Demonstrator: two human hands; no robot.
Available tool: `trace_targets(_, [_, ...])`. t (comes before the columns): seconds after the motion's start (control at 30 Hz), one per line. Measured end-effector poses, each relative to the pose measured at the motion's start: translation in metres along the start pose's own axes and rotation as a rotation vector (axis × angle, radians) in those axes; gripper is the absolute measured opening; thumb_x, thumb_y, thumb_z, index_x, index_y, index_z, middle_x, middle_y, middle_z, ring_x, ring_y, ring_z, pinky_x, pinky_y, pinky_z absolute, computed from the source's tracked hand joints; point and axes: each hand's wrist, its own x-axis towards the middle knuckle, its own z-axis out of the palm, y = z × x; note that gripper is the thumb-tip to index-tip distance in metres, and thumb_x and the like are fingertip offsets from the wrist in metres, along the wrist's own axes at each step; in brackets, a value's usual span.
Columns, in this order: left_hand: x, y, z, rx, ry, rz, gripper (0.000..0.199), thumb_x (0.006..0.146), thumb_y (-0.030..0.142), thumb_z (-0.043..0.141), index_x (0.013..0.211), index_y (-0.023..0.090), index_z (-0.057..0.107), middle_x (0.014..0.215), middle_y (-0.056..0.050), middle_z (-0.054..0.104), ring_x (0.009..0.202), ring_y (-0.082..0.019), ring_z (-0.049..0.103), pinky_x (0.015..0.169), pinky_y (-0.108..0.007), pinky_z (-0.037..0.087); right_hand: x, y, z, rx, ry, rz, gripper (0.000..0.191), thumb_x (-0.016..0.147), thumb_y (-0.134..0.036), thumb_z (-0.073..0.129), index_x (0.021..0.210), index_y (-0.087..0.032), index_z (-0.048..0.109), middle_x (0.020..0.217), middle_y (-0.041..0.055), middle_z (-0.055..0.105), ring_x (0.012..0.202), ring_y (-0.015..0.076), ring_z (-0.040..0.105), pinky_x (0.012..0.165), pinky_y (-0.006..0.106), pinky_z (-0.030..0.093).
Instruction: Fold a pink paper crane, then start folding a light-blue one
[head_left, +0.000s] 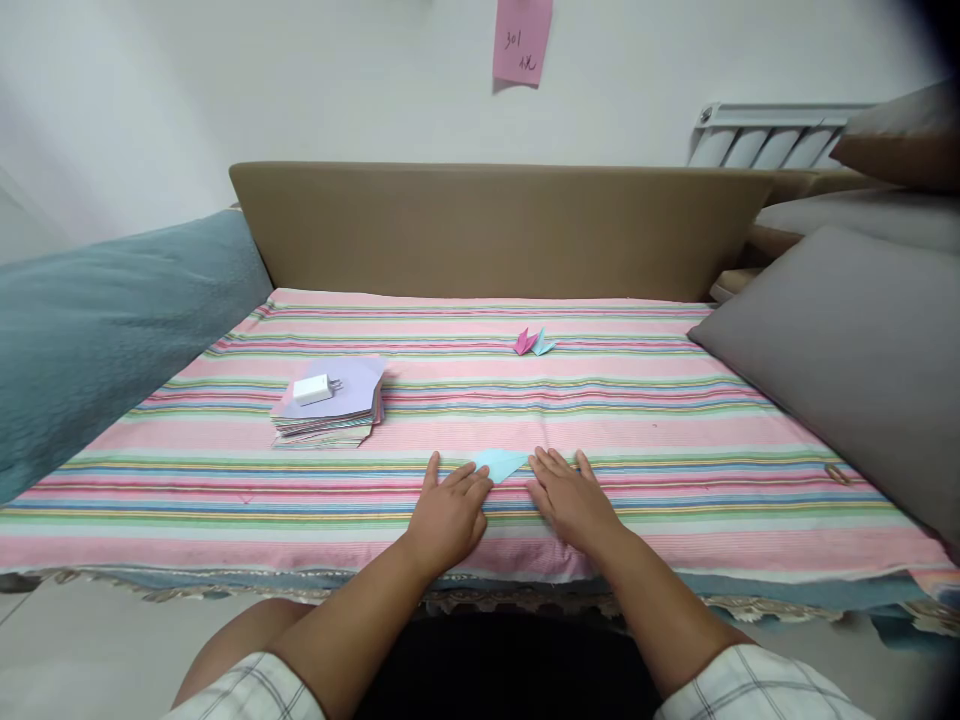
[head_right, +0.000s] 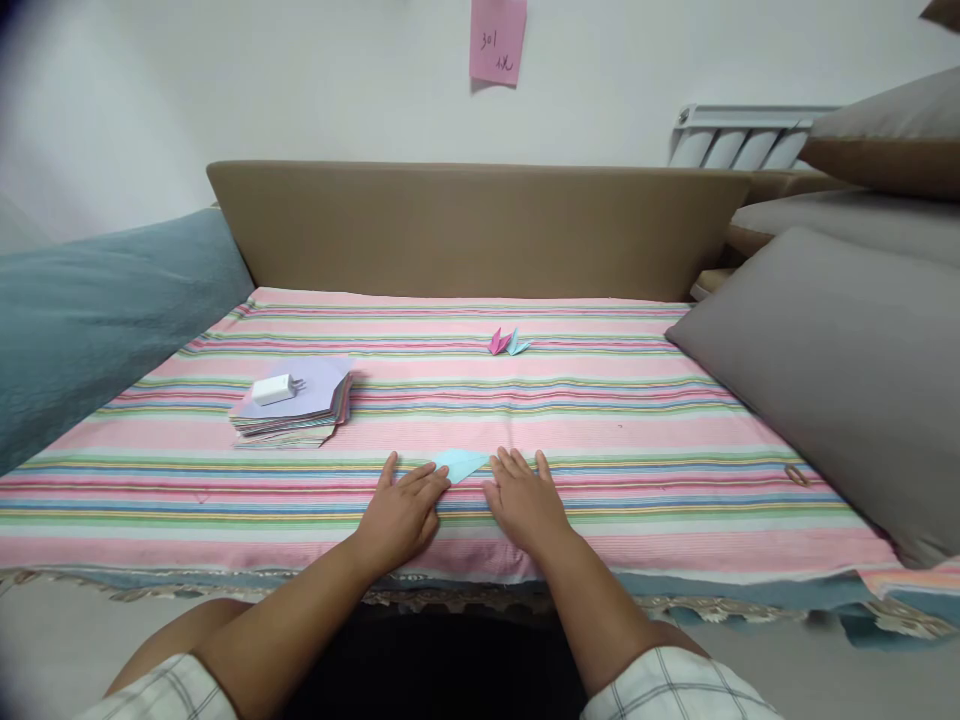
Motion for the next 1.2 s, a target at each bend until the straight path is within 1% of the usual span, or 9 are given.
trace_targets(0.07, [0.0,0.0,0.001,-0.005,0.002,-0.004,0.042,0.076,0.012,0.046,0.115,0.025,0.055,0.125,-0.004,0.058,0.12,-0.024,0.048,0.109,-0.059,0.003,0.003,0.002,-0.005,-0.041,0.095,0.115,0.047,0.093,-0.035,0.028,0.126,-0.012,0.052,0.136,0.0137,0.045,0.13,0.0287,0.034,0.108,0.055,0.011])
trace_targets(0.13, [0.0,0.0,0.002,-0.019,-0.001,-0.009,0.042,0.077,0.012,0.046,0.115,0.025,0.055,0.126,-0.004,0.057,0.12,-0.024,0.048,0.109,-0.059,0.001,0.007,-0.002,-0.008,-0.058,0.239,0.143,0.047,0.093,-0.031,0.026,0.129,-0.009,0.048,0.139,0.0149,0.042,0.131,0.0284,0.032,0.109,0.054,0.009])
trace_targets(0.2, [0.0,0.0,0.001,-0.034,-0.003,-0.014,0.041,0.077,0.012,0.046,0.116,0.025,0.055,0.126,-0.004,0.057,0.12,-0.024,0.048,0.109,-0.059,0.0,0.009,-0.014,-0.007,-0.011,0.275,-0.004,0.047,0.093,-0.028,0.027,0.134,-0.01,0.042,0.14,0.0131,0.04,0.133,0.0255,0.03,0.11,0.051,0.01])
trace_targets(0.3, [0.0,0.002,-0.001,-0.059,0.0,-0.016,0.041,0.08,0.014,0.046,0.119,0.024,0.054,0.124,-0.006,0.059,0.121,-0.023,0.047,0.109,-0.058,-0.001,0.01,-0.035,0.001,0.073,0.174,-0.316,0.049,0.092,-0.03,0.031,0.138,-0.014,0.036,0.142,0.0096,0.038,0.134,0.023,0.028,0.111,0.049,0.012])
trace_targets(0.37, [0.0,0.003,-0.003,-0.066,0.001,-0.013,0.04,0.083,0.018,0.045,0.122,0.025,0.051,0.123,-0.006,0.059,0.123,-0.022,0.045,0.11,-0.057,-0.001,0.01,-0.045,0.008,0.106,0.135,-0.418,0.051,0.092,-0.03,0.031,0.14,-0.013,0.031,0.144,0.0091,0.036,0.135,0.0224,0.025,0.112,0.048,0.011])
trace_targets(0.4, [0.0,0.003,-0.005,-0.064,-0.001,-0.011,0.04,0.084,0.02,0.044,0.124,0.026,0.05,0.123,-0.006,0.059,0.123,-0.022,0.045,0.11,-0.057,0.0,0.011,-0.048,0.011,0.117,0.121,-0.429,0.052,0.092,-0.03,0.031,0.141,-0.012,0.029,0.144,0.0095,0.036,0.135,0.0225,0.025,0.112,0.048,0.011])
trace_targets(0.63, [0.001,0.002,-0.005,-0.06,-0.022,-0.022,0.044,0.083,0.018,0.045,0.126,0.028,0.047,0.124,-0.004,0.059,0.124,-0.021,0.044,0.11,-0.057,0.002,0.016,-0.04,0.015,0.137,0.025,-0.371,0.054,0.093,-0.039,0.027,0.141,-0.013,0.029,0.144,0.0099,0.035,0.135,0.0233,0.026,0.111,0.052,0.012])
trace_targets(0.87, [-0.001,0.0,0.0,-0.034,-0.012,-0.022,0.038,0.08,0.016,0.048,0.115,0.026,0.055,0.125,-0.003,0.058,0.121,-0.022,0.047,0.11,-0.056,0.004,0.019,-0.035,0.014,0.103,-0.013,-0.275,0.062,0.091,-0.054,0.029,0.14,-0.017,0.032,0.146,0.0103,0.029,0.135,0.0252,0.025,0.108,0.052,0.017])
trace_targets(1.2, [0.0,0.0,0.002,-0.075,-0.001,-0.042,0.038,0.079,0.014,0.047,0.114,0.025,0.057,0.125,-0.003,0.058,0.121,-0.021,0.048,0.111,-0.056,0.001,0.023,-0.034,0.014,0.089,0.025,-0.234,0.068,0.087,-0.062,0.029,0.137,-0.016,0.038,0.143,0.0104,0.036,0.132,0.0259,0.031,0.107,0.046,0.023])
